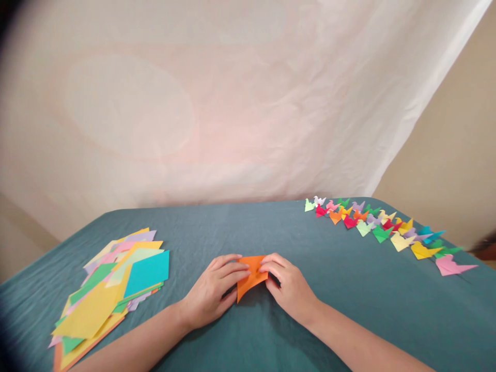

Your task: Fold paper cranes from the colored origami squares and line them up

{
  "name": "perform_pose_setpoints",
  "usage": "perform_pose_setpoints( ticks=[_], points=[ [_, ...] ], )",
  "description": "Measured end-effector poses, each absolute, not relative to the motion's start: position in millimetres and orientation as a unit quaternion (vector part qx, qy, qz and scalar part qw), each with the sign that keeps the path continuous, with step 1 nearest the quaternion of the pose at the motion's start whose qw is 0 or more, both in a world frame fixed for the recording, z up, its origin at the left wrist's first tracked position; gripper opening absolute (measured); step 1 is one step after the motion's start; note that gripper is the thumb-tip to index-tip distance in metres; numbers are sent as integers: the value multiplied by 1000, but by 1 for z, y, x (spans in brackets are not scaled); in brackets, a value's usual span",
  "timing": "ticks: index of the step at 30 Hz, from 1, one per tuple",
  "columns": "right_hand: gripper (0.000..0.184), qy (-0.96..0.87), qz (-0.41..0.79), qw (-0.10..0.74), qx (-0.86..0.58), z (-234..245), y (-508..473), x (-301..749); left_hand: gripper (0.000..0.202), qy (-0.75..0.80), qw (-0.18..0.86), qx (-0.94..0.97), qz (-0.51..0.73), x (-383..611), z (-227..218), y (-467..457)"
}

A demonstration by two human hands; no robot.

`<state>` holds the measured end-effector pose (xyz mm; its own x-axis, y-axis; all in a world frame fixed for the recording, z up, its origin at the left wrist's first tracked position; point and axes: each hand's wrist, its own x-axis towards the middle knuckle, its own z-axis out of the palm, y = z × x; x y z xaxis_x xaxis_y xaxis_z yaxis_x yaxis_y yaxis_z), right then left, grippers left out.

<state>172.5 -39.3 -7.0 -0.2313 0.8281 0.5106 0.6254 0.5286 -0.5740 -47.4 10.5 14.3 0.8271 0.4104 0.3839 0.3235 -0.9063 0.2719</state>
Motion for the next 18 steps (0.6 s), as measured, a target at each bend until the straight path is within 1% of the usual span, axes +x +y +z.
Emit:
perform_pose_setpoints(
  ticks=[7, 14, 18],
  points=[
    [31, -766, 163, 401, -476, -12, -38, 173, 25, 192, 72, 953, 224, -49, 13, 14],
    [25, -815, 84, 329, -470, -7, -38, 175, 23, 215, 73, 951, 211, -50, 10, 16],
    [25, -829, 73, 303, -465, -3, -39, 176, 23, 222, 86, 951, 198, -49, 11, 13]
  ],
)
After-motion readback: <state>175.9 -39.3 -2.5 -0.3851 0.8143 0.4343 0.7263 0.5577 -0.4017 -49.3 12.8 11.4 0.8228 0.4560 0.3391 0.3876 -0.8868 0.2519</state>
